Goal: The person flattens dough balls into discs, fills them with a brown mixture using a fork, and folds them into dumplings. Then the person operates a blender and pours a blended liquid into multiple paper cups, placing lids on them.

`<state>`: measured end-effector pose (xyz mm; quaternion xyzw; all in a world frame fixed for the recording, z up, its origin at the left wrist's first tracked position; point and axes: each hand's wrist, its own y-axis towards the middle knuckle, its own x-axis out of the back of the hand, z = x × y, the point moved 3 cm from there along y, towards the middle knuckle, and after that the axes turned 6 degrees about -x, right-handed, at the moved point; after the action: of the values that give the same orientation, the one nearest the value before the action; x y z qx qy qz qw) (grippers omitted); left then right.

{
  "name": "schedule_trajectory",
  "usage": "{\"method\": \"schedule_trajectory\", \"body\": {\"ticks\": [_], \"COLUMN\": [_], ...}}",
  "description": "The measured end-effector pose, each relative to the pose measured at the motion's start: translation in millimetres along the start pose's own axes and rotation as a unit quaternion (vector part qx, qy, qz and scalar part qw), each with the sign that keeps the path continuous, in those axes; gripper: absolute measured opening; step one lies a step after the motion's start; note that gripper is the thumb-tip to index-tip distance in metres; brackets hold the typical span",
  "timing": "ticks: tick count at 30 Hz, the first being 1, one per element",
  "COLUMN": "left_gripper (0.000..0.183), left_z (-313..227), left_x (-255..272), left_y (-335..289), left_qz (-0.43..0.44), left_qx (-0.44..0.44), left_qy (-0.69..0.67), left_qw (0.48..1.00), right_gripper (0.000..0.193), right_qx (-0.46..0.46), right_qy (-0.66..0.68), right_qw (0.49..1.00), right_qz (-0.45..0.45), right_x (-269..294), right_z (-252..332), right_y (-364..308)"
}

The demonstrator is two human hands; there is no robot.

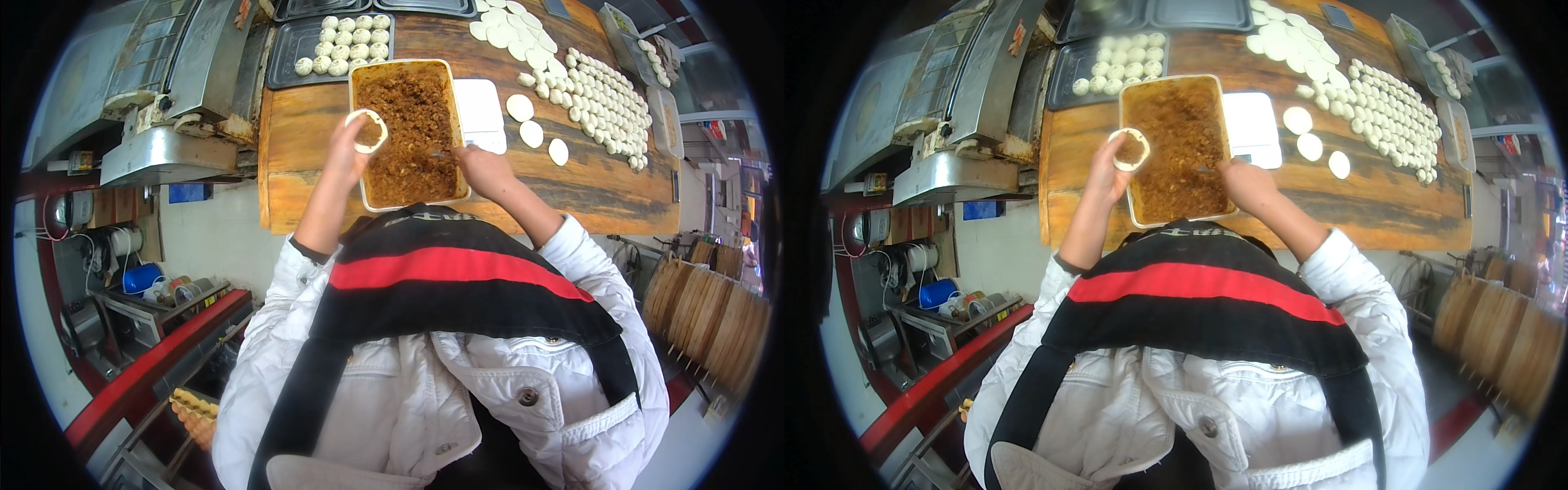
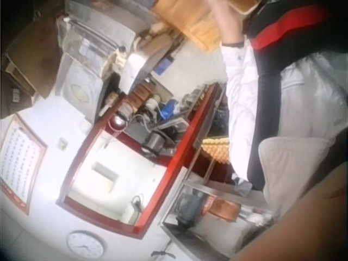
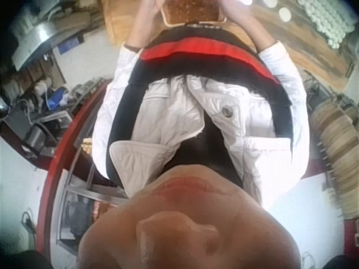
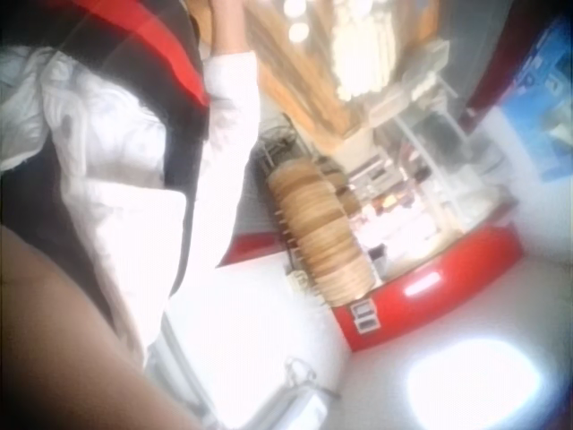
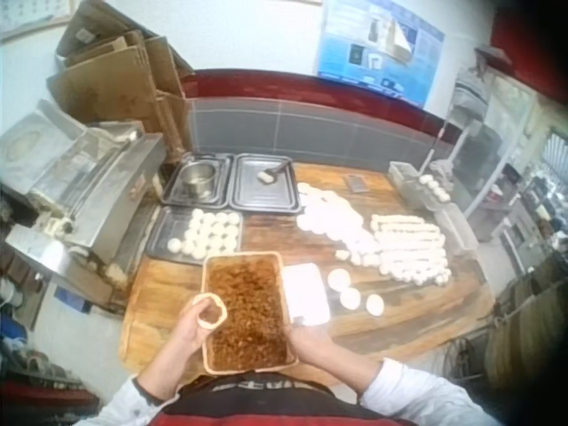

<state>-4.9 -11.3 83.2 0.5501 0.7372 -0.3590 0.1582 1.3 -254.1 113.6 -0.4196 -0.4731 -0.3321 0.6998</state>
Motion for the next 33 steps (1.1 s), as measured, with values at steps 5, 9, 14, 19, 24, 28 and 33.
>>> {"method": "schedule_trajectory", "body": {"ticks": [5,9,14,19,24,28,33], "left_gripper": [0.031,0.038,0.039,0.038,0.035,0.032,0.026], "left_z": [2.0,5.2,11.6,18.5,25.9,29.5,31.0], "left_x": [-22.4,-31.9,-31.5,-31.5,-32.7,-33.1,-38.2], "left_y": [-22.7,-32.6,-33.3,-30.9,-25.7,-25.8,-29.2], "left_qz": [0.105,0.121,0.135,0.118,0.094,0.101,0.092], "left_qx": [0.066,0.087,0.077,0.050,-0.028,-0.077,-0.078], "left_qy": [-0.054,-0.090,-0.043,0.055,0.225,0.338,0.296], "left_qw": [0.991,0.985,0.987,0.990,0.969,0.932,0.947], "right_gripper": [0.016,0.020,0.016,0.022,0.022,0.015,0.012], "right_qx": [0.061,-0.050,-0.079,-0.062,-0.009,-0.064,0.058], "right_qy": [0.179,0.642,0.751,0.698,0.492,0.639,0.423], "right_qw": [0.981,0.759,0.639,0.709,0.866,0.766,0.892], "right_qz": [0.033,0.095,0.146,0.084,-0.088,0.014,-0.148], "right_x": [-7.4,6.1,2.2,-1.8,5.5,-6.8,6.0], "right_z": [20.9,36.1,47.7,44.0,40.1,35.6,30.4], "right_y": [14.0,28.0,27.3,26.7,21.0,25.3,26.6]}}
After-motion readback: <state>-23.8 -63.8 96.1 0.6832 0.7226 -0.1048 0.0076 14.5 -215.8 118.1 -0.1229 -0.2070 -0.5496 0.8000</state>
